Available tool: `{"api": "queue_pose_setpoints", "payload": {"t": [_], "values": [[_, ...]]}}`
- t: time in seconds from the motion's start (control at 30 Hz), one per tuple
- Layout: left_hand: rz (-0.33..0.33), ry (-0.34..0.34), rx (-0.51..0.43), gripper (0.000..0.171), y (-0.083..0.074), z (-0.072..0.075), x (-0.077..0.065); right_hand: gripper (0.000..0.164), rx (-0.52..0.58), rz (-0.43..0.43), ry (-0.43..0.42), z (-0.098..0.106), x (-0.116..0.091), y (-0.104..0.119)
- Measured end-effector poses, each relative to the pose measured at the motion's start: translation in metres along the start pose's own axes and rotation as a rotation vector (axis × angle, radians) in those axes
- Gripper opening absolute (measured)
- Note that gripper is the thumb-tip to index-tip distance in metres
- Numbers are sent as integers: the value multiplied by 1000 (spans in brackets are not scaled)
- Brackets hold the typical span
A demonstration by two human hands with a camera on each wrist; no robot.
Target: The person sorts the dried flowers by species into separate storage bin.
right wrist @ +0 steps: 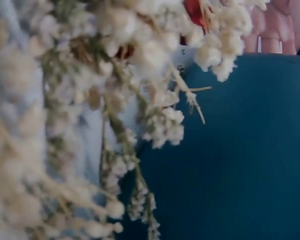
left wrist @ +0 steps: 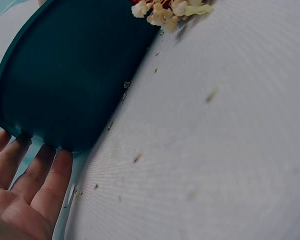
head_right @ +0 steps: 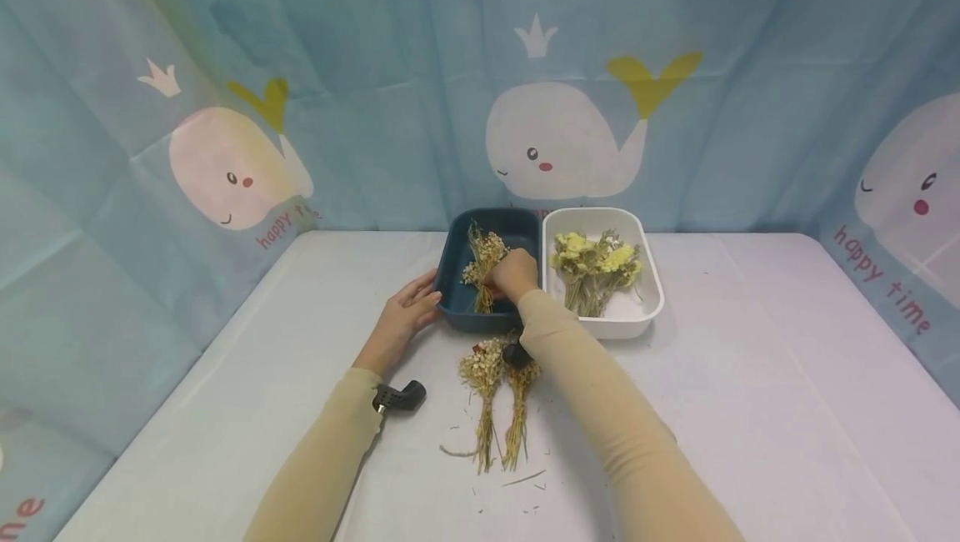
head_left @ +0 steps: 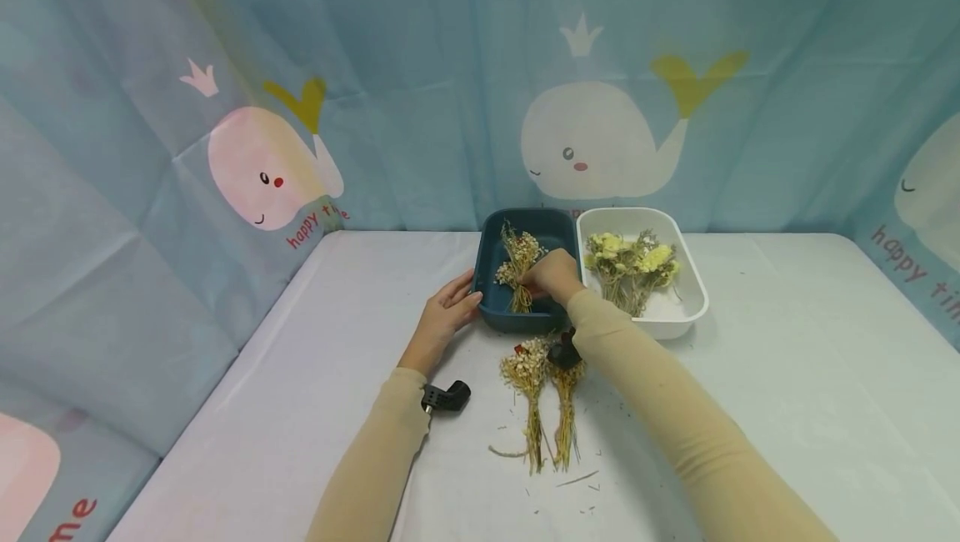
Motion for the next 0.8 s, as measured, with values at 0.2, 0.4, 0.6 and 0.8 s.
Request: {"api": "queue_pose_setpoints", "payload": {"t": [0.2,0.4,0.6,0.8], "values": [[0,-4,2,55,0,-1,0,23,67,-16,13,1,1,1],[-4,0,5,56,0,-2,0,26,129,46,75,13,-10,4],[-5,0,3,56,-1,-2,-1,33,160,102,127,29,-30,4],[-8,-6,24,56,1,0,-1,34,142,97,160,43,-54,-3]]}}
Point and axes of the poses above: each hand's wrist, its own x-axis towards the middle knuckle, its own z-axis out of the back of the hand, y = z × x, the point moved 1 cm from there along x, towards the middle knuckle, and after that the axes turned 1 degree about x, right-handed, at the moved point
